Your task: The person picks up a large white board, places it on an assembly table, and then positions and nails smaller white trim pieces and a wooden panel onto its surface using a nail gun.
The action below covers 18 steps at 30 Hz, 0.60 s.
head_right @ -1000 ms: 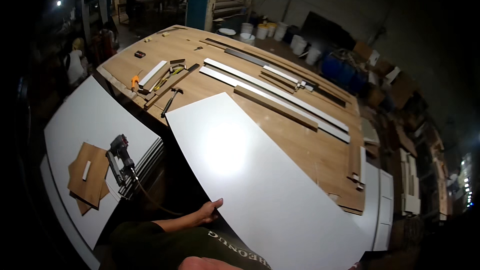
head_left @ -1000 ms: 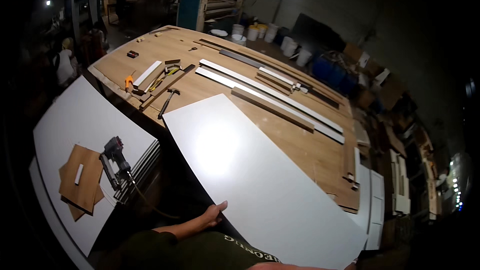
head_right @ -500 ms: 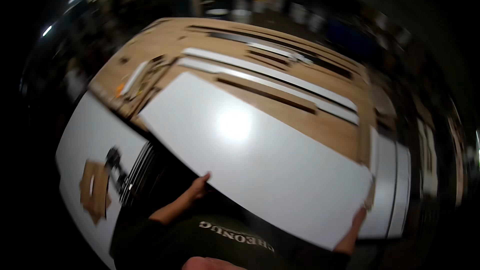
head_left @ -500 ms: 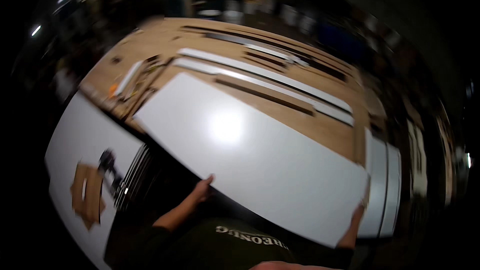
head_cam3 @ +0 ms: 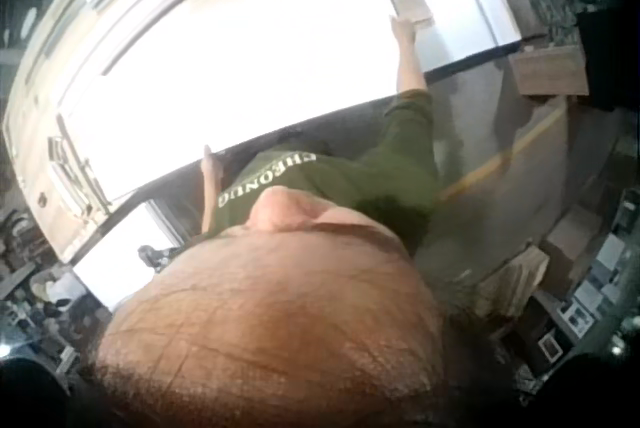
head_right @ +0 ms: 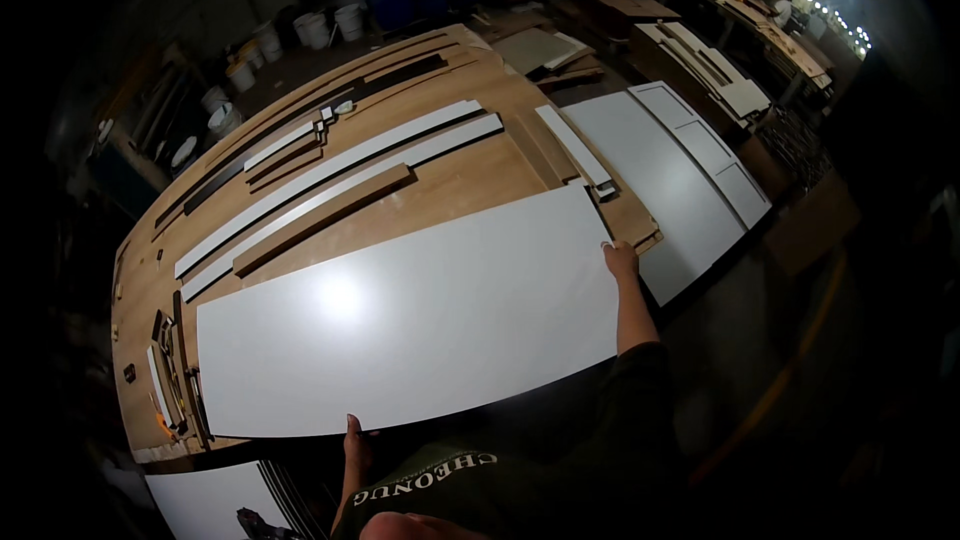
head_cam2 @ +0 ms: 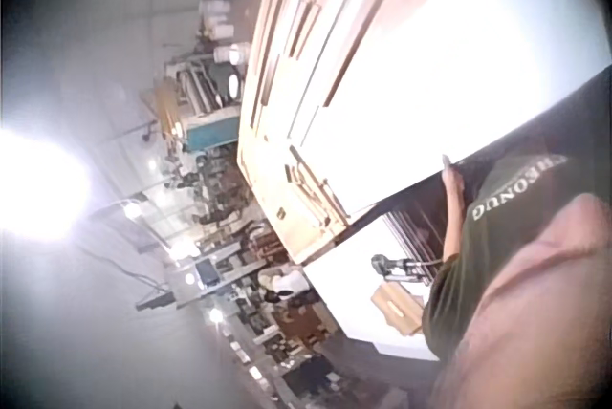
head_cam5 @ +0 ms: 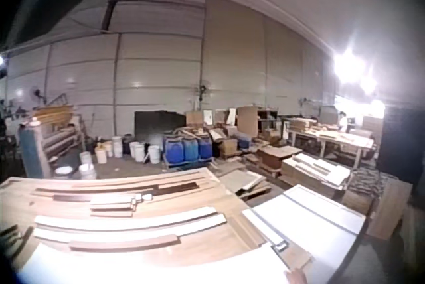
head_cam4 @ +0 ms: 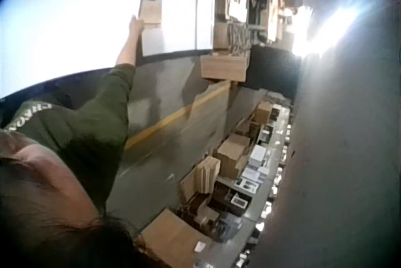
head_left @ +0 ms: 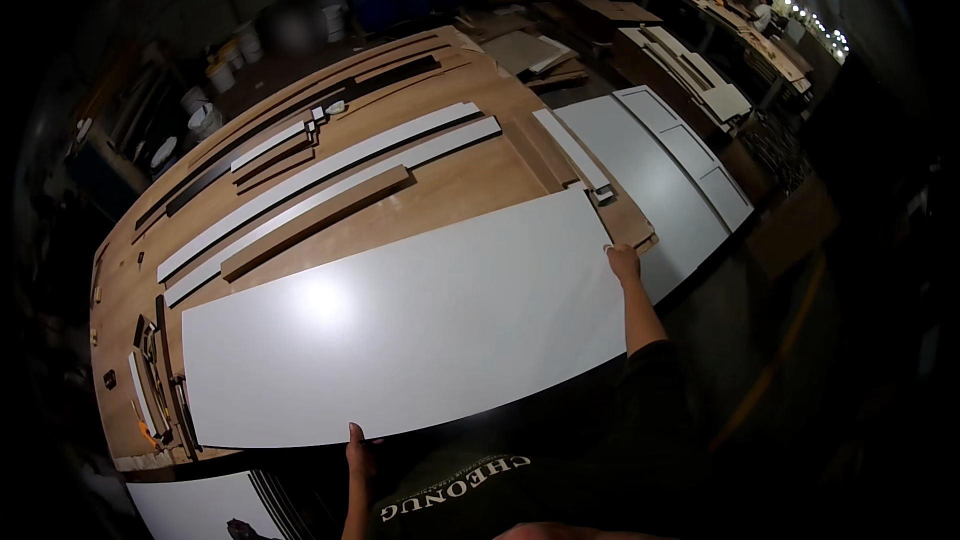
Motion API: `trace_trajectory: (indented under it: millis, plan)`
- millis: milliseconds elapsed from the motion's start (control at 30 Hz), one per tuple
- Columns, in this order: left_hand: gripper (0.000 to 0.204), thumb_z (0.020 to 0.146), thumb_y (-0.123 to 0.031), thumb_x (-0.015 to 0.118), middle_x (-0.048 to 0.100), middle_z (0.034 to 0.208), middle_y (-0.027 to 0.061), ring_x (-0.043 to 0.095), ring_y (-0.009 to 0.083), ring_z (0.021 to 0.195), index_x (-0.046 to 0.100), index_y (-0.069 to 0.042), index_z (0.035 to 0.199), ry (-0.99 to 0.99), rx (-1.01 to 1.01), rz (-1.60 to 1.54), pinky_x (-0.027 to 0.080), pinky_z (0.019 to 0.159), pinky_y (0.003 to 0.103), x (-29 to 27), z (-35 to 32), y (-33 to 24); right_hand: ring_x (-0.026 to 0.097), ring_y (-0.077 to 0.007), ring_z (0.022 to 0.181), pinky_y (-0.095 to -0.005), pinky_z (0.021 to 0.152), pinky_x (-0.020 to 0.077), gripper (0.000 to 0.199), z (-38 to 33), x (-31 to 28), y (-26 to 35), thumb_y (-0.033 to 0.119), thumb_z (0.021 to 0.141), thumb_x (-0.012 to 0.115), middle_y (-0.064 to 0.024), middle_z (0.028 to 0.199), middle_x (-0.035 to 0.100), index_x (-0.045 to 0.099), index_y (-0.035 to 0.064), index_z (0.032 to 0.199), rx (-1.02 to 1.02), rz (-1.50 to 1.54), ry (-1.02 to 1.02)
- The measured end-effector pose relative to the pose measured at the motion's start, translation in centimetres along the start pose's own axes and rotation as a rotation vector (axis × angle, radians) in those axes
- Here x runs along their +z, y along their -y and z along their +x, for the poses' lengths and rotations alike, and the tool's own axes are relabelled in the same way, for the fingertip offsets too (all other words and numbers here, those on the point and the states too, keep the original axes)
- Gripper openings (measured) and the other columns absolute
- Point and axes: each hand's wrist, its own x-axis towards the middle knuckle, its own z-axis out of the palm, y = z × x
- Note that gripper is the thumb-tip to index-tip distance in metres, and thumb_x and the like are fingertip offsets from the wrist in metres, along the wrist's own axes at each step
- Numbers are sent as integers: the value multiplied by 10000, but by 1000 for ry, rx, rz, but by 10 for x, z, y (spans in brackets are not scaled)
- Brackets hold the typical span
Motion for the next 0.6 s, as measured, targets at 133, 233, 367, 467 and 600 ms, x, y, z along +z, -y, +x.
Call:
trace_trajectory:
  millis: [133, 233, 367, 467, 600]
  plan:
    - [478, 973, -466, 439, 640, 969, 81, 608, 196, 757, 541, -41, 1167, 46, -21, -25, 497, 671, 331, -8, 1, 5, 621, -368, 787, -468, 714, 479, 349, 59, 33, -57, 296, 953, 472, -183, 826, 666, 686, 21, 941, -497, -232, -145]
    - [651, 928, -547, 485, 657, 989, 121, 626, 202, 774, 527, 46, 1194, 84, -187, 230, 486, 684, 315, 16, 16, -21, 594, -286, 647, -452, 608, 455, 298, 93, 6, -107, 217, 955, 480, -207, 782, 650, 697, 12, 954, -699, -491, -404]
    - [636, 914, -563, 498, 672, 842, 132, 603, 165, 669, 602, 47, 1062, 4, -270, 401, 459, 591, 284, -30, -15, -44, 609, -295, 946, -368, 859, 474, 283, 34, 66, -56, 132, 909, 498, -161, 1061, 645, 630, -9, 1115, -513, 87, -479]
    - [566, 921, -530, 505, 682, 763, 113, 579, 149, 652, 659, 13, 962, 63, -229, 494, 454, 592, 275, -43, -7, -55, 607, -219, 845, -324, 757, 486, 291, -9, 79, -31, 158, 909, 515, -97, 968, 648, 598, 17, 1150, -610, 459, -421]
    - [488, 936, -452, 503, 694, 745, 57, 551, 135, 620, 696, -18, 821, -99, -38, 539, 461, 572, 278, -106, -8, -109, 566, -170, 605, -291, 557, 452, 385, -221, 85, 18, 396, 945, 442, -83, 765, 622, 625, 64, 876, 68, 502, 1201]
